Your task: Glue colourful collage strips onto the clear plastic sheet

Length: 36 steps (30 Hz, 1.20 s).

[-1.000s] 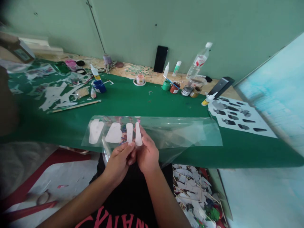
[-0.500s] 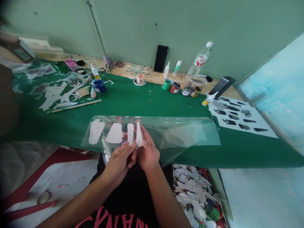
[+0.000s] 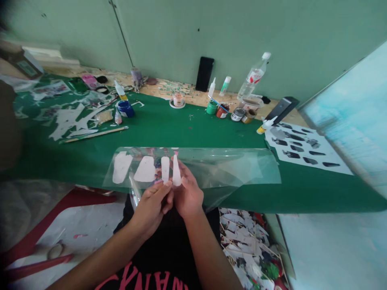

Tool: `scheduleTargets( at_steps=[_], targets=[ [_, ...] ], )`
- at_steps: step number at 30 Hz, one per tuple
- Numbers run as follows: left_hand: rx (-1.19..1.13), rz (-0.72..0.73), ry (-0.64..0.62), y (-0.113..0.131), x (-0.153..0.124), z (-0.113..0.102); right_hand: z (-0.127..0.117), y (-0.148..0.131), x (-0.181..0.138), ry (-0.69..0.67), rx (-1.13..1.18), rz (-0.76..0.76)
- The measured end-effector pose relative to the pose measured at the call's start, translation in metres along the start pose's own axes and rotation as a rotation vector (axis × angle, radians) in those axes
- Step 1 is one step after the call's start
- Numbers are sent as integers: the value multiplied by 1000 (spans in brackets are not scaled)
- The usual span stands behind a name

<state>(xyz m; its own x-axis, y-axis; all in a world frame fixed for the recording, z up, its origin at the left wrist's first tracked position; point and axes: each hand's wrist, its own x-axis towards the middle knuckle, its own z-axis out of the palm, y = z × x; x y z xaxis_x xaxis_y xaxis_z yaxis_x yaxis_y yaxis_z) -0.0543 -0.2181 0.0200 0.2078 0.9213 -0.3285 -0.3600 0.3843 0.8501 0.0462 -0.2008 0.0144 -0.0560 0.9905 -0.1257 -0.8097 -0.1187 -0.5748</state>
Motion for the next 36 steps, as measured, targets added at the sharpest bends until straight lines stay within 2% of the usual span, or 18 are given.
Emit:
scheduleTargets(
  at_steps=[7,13,31,36],
  targets=[
    [0,6,-1,-1,2,0,-4,1,0,28,14,-1],
    [-3,20,-1,-1,1,0,-5,1,-1,-62,-15,-4],
    [-31,29,-5,1,2,3,-5,1,-8,-18,-9,-6],
    [-29,39,-13,3,3,4,-9,2,-9,-70,-8,-3]
  ],
)
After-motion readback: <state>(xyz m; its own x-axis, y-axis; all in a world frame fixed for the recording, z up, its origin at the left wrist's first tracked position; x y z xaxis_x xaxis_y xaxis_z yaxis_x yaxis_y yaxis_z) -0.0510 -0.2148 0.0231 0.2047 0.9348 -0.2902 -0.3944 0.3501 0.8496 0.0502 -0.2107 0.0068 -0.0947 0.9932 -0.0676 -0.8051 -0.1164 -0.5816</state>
